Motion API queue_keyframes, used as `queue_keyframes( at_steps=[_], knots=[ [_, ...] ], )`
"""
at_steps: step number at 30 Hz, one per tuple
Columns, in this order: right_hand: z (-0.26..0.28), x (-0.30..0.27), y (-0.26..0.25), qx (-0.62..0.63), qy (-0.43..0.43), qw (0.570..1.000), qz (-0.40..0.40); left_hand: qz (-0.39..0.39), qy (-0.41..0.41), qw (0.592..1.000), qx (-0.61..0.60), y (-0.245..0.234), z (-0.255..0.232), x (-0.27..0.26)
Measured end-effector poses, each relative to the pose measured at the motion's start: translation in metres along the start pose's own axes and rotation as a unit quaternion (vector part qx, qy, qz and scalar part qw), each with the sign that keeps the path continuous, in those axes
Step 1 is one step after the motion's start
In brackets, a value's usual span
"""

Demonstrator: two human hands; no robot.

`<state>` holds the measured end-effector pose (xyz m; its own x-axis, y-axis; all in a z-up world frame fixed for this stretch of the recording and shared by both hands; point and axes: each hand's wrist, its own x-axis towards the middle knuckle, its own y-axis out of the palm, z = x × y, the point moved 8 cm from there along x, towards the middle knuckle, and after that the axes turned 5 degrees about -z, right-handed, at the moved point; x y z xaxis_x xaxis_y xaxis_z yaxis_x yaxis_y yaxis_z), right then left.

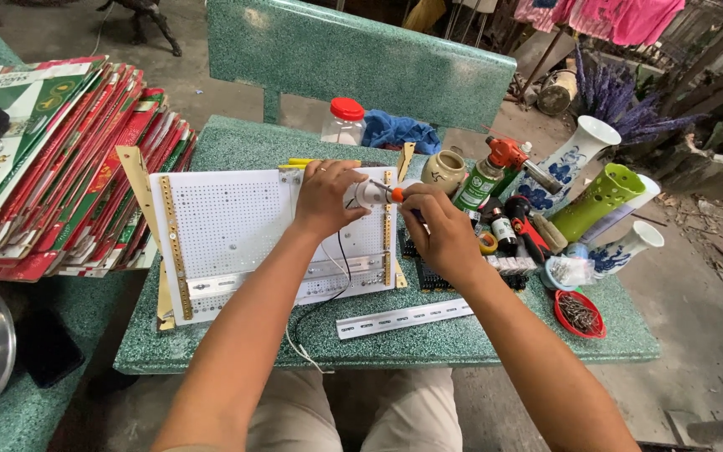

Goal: The person uses a screwdriver to tighten screws on a perforated board and a metal strip. They then retrieve a light bulb with a wire, connect it to the board, and secure it with the screwdriver.

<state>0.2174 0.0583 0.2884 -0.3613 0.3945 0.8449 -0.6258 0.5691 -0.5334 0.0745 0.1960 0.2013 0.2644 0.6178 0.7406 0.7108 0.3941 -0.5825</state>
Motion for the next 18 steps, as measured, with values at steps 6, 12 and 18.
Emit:
queue_keyframes(
  at_steps=[6, 12, 18],
  knots=[
    [0.004, 0.009, -0.001, 0.023, -0.001, 0.999, 0.028, -0.004, 0.005, 1.0, -0.002, -0.003, -0.003, 0.001],
    [0.024, 0.02, 0.007, -0.072, -0.146, 0.981, 0.101, 0.006, 0.0, 1.0, -0.007, -0.003, -0.003, 0.0],
    [0.011, 0.026, 0.01, -0.295, -0.067, 0.949, 0.093, 0.001, 0.003, 1.0, -0.003, -0.001, -0.004, -0.001]
  ],
)
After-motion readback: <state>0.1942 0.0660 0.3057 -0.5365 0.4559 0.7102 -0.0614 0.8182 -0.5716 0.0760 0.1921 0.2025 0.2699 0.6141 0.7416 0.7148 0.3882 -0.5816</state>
